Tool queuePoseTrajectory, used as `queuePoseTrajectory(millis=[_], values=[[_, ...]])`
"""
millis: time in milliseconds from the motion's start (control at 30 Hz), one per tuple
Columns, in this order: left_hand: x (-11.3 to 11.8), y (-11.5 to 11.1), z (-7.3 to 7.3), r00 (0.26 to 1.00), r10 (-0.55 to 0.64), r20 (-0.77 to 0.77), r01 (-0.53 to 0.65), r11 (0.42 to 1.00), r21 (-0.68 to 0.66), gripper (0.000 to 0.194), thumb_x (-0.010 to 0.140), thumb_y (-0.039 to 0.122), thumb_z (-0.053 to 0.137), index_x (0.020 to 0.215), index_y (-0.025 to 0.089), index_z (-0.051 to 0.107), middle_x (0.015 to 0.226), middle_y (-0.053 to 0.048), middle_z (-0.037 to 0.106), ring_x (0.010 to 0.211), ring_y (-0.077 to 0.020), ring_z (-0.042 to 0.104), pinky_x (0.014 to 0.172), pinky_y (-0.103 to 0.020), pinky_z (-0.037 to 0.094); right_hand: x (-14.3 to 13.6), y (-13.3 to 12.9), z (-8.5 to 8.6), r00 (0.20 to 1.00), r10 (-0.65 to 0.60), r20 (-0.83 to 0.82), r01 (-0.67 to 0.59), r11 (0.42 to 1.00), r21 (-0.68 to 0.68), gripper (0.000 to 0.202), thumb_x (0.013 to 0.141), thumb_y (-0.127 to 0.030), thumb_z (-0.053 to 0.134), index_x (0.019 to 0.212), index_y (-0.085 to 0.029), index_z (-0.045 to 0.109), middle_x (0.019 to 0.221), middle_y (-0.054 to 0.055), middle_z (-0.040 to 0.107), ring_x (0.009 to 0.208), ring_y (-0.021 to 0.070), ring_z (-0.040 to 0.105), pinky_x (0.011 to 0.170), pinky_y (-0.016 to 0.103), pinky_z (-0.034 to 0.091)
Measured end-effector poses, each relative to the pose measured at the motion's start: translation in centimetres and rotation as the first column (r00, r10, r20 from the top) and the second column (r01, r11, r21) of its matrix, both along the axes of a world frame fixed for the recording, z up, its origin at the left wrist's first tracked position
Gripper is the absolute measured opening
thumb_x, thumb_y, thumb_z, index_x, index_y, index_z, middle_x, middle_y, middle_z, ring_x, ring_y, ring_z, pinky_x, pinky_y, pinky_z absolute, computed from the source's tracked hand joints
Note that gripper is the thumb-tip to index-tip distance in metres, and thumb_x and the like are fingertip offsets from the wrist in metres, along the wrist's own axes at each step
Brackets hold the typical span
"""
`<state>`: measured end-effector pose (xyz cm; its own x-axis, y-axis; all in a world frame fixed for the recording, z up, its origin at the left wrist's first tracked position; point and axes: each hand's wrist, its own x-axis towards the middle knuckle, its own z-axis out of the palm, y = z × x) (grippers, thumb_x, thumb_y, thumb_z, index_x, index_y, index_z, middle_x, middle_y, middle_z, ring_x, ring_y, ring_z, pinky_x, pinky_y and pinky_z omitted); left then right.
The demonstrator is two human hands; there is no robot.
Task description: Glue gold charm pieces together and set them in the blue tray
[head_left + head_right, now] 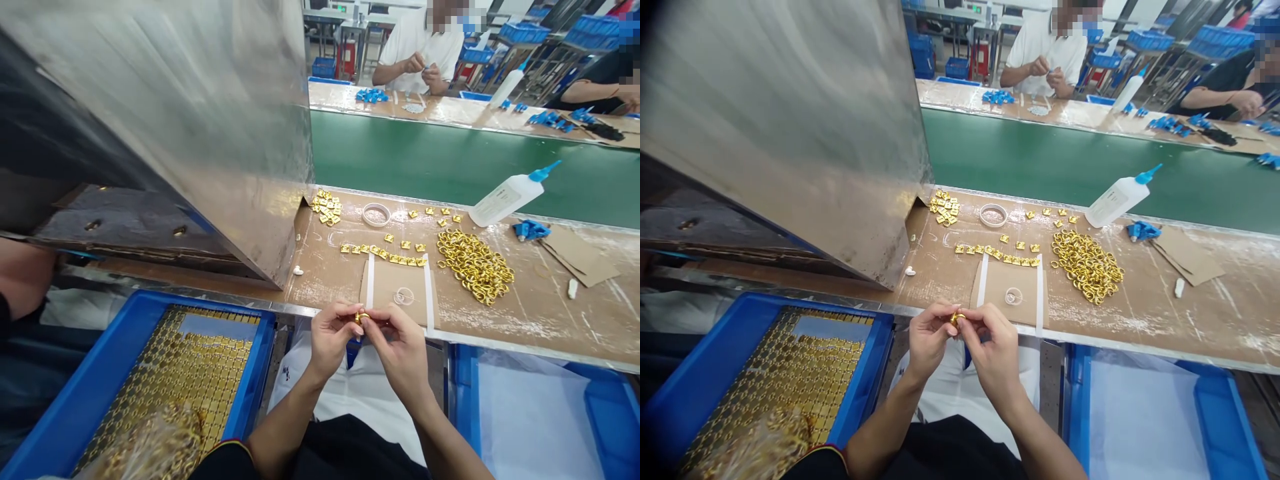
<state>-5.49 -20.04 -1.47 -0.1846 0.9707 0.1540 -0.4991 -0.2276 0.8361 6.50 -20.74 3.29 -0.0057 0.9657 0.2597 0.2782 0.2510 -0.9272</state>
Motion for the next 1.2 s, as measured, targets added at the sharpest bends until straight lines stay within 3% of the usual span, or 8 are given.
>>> queuePoseTrajectory(millis=[200, 367, 533, 667, 833, 1033, 1200], values=[[0.6, 0.3, 0.0, 0.983, 0.036, 0.178, -0.034, 0.999, -0.012, 0.025, 0.067, 0.045, 0.09, 0.08, 0.025, 0.083, 0.069, 0.001, 0.063, 0.048, -0.0055, 0.054, 0.042, -0.015, 0.044, -1.0, -0.1, -0.3, 0.996, -0.015, -0.088, 0.012, 0.999, -0.043, 0.005, 0.09, -0.022, 0.071, 0.086, -0.023, 0.074, 0.077, 0.001, 0.067, 0.067, 0.0146, 0.068, 0.06, 0.024, 0.058], [0.9, 0.2, -0.2, 0.949, 0.056, 0.31, -0.021, 0.993, -0.116, 0.03, 0.063, 0.047, 0.092, 0.075, 0.023, 0.08, 0.069, 0.001, 0.065, 0.049, -0.0046, 0.053, 0.043, -0.014, 0.043, -1.8, 0.0, -0.6, 0.994, -0.045, -0.1, 0.045, 0.999, -0.005, 0.008, 0.089, -0.02, 0.071, 0.084, -0.023, 0.076, 0.073, 0.0, 0.064, 0.064, 0.0134, 0.065, 0.058, 0.022, 0.056], [0.4, 0.4, -0.8, 0.927, -0.072, 0.369, 0.138, 0.978, -0.155, 0.038, 0.061, 0.047, 0.093, 0.081, 0.021, 0.075, 0.058, 0.005, 0.059, 0.043, -0.0045, 0.045, 0.039, -0.013, 0.037, -2.0, 0.2, -0.8, 0.997, -0.03, -0.073, 0.033, 0.999, 0.033, 0.013, 0.092, -0.017, 0.067, 0.09, -0.023, 0.079, 0.072, 0.0, 0.064, 0.062, 0.013, 0.063, 0.056, 0.022, 0.054], [-0.2, 0.5, -0.6, 0.916, -0.162, 0.366, 0.228, 0.963, -0.144, 0.045, 0.056, 0.05, 0.095, 0.072, 0.018, 0.066, 0.066, 0.006, 0.056, 0.042, -0.0029, 0.039, 0.036, -0.014, 0.029, -1.9, -0.1, -0.4, 0.999, -0.005, -0.035, 0.007, 0.998, 0.056, 0.017, 0.093, -0.017, 0.064, 0.095, -0.024, 0.079, 0.074, 0.001, 0.066, 0.063, 0.0139, 0.063, 0.058, 0.024, 0.054], [-0.3, 0.0, 0.0, 0.91, -0.189, 0.37, 0.291, 0.926, -0.242, 0.061, 0.05, 0.064, 0.091, 0.062, 0.016, 0.055, 0.072, 0.003, 0.051, 0.054, -0.0056, 0.043, 0.044, -0.018, 0.036, -2.1, -0.6, -0.2, 1.0, 0.014, -0.024, -0.011, 0.995, 0.102, 0.02, 0.094, -0.015, 0.063, 0.099, -0.025, 0.079, 0.077, 0.002, 0.066, 0.065, 0.0145, 0.064, 0.061, 0.025, 0.056], [-0.2, -0.8, -0.3, 0.856, -0.207, 0.474, 0.376, 0.879, -0.295, 0.062, 0.052, 0.067, 0.089, 0.059, 0.017, 0.052, 0.07, 0.003, 0.045, 0.058, -0.0081, 0.042, 0.049, -0.02, 0.041, -2.3, -1.1, -0.7, 0.998, 0.03, -0.057, -0.02, 0.985, 0.17, 0.022, 0.093, -0.011, 0.062, 0.1, -0.024, 0.078, 0.081, 0.002, 0.067, 0.07, 0.0151, 0.067, 0.065, 0.025, 0.059], [-0.3, -1.1, 0.0, 0.778, -0.169, 0.605, 0.445, 0.828, -0.341, 0.052, 0.067, 0.06, 0.085, 0.062, 0.017, 0.055, 0.071, 0.002, 0.05, 0.064, -0.0104, 0.051, 0.058, -0.023, 0.049, -1.9, -1.2, -1.0, 0.996, 0.023, -0.089, -0.007, 0.985, 0.171, 0.022, 0.092, -0.012, 0.065, 0.107, -0.025, 0.075, 0.09, 0.004, 0.073, 0.077, 0.017, 0.071, 0.066, 0.026, 0.061]])
